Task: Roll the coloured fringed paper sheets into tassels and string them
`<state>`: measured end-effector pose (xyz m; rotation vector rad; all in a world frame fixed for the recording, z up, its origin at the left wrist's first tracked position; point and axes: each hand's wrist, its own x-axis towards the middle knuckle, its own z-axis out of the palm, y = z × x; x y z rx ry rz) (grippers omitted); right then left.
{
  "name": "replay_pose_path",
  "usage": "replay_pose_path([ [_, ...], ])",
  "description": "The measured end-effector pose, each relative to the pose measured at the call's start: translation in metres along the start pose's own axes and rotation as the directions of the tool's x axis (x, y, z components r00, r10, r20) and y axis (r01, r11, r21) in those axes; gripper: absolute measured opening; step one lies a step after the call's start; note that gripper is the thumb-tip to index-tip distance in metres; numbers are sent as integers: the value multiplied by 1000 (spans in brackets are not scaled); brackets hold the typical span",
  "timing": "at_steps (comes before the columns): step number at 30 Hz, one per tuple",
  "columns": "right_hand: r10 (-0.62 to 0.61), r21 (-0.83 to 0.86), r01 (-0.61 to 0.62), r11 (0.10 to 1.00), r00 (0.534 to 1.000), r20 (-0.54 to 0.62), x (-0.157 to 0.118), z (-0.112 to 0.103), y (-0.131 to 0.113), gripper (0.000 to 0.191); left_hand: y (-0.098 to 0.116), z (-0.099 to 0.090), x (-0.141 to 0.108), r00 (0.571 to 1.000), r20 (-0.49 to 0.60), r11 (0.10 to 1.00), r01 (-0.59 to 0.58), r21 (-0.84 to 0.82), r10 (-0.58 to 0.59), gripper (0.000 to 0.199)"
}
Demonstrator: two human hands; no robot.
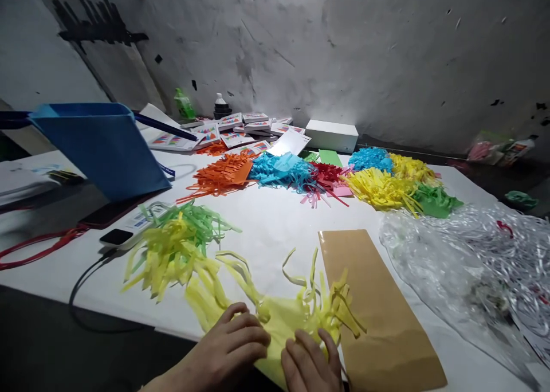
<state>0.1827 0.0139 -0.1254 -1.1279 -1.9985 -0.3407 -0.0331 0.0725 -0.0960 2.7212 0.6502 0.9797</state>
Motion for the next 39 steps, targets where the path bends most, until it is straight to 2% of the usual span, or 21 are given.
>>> replay_pose_path([
  [4,164,144,-169,975,986,41,12,-2,-2,17,8,0,4,971,10,971,241,9,-241,22],
  [8,297,137,-302,944,953,56,27,6,-1,17,9,-5,18,920,26,920,390,44,-391,25],
  [11,369,45,-372,927,927,75,35,14,0,15,4,-11,28,893,45,891,441,106,-447,25],
  [14,413,-41,-411,911,909,53,38,19,-2,23,-3,-13,32,864,62,857,482,181,-499,25],
  [20,435,-116,-427,897,899,47,39,20,-5,30,-9,-11,35,845,120,854,512,95,-521,13],
  [24,431,-169,-418,893,902,43,42,19,-4,31,-12,-7,38,827,106,832,541,124,-553,19],
  [27,430,-134,-422,897,902,33,44,15,-4,26,-11,-5,39,860,15,858,508,82,-510,19],
  [30,345,-16,-345,938,938,-9,42,6,-1,9,-9,-7,37,921,-76,924,381,-36,-382,13],
  [32,210,125,-211,970,977,16,37,0,0,16,-7,-9,32,948,-48,948,309,-75,-313,4],
  [35,69,279,-91,956,994,87,25,-5,1,25,-6,-12,22,978,82,978,199,-55,-194,10],
  [37,76,283,-104,954,991,111,19,-6,-1,25,-6,-13,15,983,129,989,138,-43,-132,16],
  [39,107,276,-139,951,986,127,16,-6,-2,22,-5,-14,13,980,143,989,145,-34,-139,16],
])
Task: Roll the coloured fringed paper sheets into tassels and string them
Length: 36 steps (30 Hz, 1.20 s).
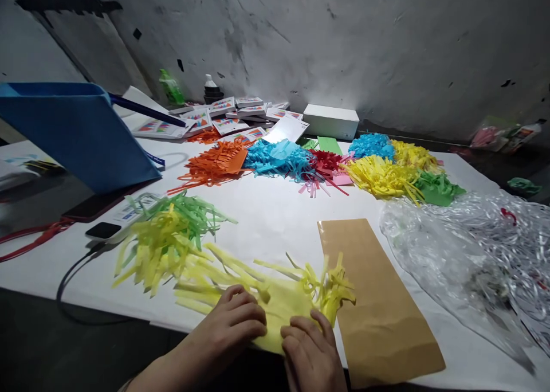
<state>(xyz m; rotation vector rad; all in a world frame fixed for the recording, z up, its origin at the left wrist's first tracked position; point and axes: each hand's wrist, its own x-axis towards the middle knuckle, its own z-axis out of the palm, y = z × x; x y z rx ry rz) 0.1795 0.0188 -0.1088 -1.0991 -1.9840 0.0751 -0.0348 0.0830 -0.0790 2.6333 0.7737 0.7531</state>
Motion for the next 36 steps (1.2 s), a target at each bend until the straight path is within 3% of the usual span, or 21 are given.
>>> replay_pose_path([
  [5,141,-66,-145,987,988,-58,15,3,1,14,2,0,14,979,26,977,199,78,-202,22],
  [10,297,-294,-310,904,951,-87,39,17,11,26,-3,7,34,903,-6,849,406,339,-430,28],
  [14,358,-413,-337,846,933,-28,49,26,21,27,-5,9,42,884,-11,813,434,388,-467,27],
  [17,329,-454,-323,830,942,-68,53,21,23,20,-5,10,43,879,-28,800,446,401,-476,25],
  [20,164,-438,-206,875,978,-131,53,7,18,15,-5,13,43,877,-44,792,453,410,-479,23],
  [23,-31,-276,18,961,999,-44,48,-4,10,19,-6,16,43,878,-56,791,455,408,-476,21],
  [25,-81,-216,87,973,996,35,43,-5,8,20,-6,16,44,879,-60,794,455,403,-473,20],
  [29,-45,-238,50,970,999,25,34,6,11,24,-3,12,43,875,-75,791,466,397,-478,18],
  [31,-19,-230,16,973,1000,-14,32,11,14,26,-2,9,38,893,-127,817,448,364,-433,8],
  [34,3,-182,-18,983,996,-85,32,13,13,24,0,8,25,953,-224,927,260,268,-203,19],
  [36,18,-141,-33,989,994,-103,31,12,10,19,1,10,16,963,-262,967,126,222,-65,6],
])
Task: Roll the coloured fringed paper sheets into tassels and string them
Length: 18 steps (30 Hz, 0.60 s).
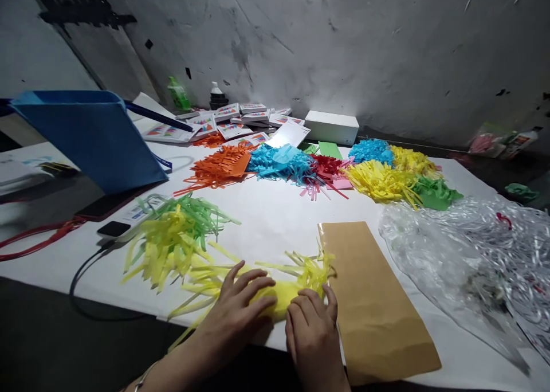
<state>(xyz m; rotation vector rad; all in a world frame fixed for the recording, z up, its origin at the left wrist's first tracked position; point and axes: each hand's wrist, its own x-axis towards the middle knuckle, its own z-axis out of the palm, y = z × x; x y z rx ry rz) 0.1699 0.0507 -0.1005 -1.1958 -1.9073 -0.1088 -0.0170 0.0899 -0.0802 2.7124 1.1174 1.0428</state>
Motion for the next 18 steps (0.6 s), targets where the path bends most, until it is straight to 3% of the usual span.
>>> replay_pose_path([
  [3,-40,-13,40,999,999,33,-3,-2,-6,17,1,-1,-9,1000,-6,998,-26,-58,26,24],
  [6,-78,-53,78,996,997,14,-11,-4,-6,28,0,-4,-13,997,69,995,-37,-98,43,26],
  [9,-29,-45,29,999,1000,-12,-17,-7,-2,31,-1,-6,-16,991,124,994,-25,-109,39,22],
  [14,106,-151,-97,984,993,56,-10,-7,2,37,0,-4,-15,984,115,990,138,-15,-135,26],
  [18,161,-361,-103,927,978,134,8,1,2,39,1,1,-5,939,168,944,267,194,-300,25],
])
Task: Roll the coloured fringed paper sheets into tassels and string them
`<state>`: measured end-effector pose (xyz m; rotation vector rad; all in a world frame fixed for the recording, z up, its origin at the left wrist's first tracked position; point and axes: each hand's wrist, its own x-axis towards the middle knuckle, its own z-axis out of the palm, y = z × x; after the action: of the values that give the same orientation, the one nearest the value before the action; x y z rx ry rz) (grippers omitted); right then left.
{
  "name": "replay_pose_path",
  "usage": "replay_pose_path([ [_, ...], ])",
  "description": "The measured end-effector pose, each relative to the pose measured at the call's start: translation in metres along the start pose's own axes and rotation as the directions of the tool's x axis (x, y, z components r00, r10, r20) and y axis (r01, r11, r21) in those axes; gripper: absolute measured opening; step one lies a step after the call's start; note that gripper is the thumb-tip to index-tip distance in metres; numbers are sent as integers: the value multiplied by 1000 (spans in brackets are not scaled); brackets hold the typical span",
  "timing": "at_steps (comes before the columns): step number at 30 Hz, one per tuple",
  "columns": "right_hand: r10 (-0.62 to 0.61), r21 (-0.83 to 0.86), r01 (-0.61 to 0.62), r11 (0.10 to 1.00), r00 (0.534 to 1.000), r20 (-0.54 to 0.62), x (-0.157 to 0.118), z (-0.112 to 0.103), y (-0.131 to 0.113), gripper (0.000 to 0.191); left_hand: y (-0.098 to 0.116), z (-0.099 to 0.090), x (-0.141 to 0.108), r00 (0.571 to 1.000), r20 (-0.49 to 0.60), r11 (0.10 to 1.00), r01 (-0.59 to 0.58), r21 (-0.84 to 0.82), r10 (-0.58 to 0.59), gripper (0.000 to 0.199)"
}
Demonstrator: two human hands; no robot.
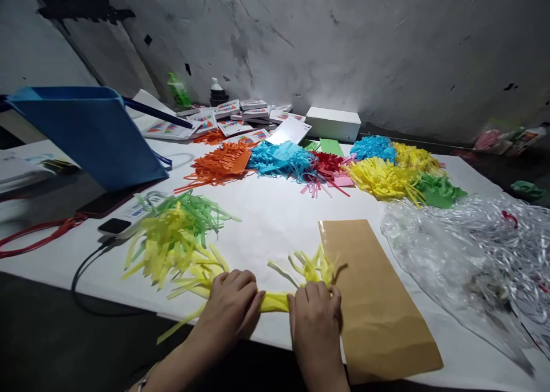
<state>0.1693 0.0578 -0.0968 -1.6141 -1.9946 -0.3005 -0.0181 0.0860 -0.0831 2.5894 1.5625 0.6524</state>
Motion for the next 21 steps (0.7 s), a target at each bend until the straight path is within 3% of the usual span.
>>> replay_pose_path([
  [2,29,-12,-29,1000,999,-16,5,2,-1,36,0,2,5,999,2,999,41,30,-41,20],
  [4,-7,84,13,996,998,-66,4,3,-1,30,-3,3,6,1000,-31,1000,4,-28,-5,14],
  [8,-197,321,202,925,979,-48,-10,-4,5,22,-8,3,0,962,-67,945,-273,-180,265,16],
  [11,-228,371,230,900,972,-49,-22,-11,10,11,-10,-2,-9,927,-46,902,-373,-216,373,2],
  [15,-191,357,219,908,975,-110,-32,-14,11,17,-10,-7,-17,902,-72,870,-430,-242,426,15],
  [21,-193,364,232,902,971,-140,-35,-13,7,14,-12,-5,-19,902,-75,859,-427,-282,424,12],
])
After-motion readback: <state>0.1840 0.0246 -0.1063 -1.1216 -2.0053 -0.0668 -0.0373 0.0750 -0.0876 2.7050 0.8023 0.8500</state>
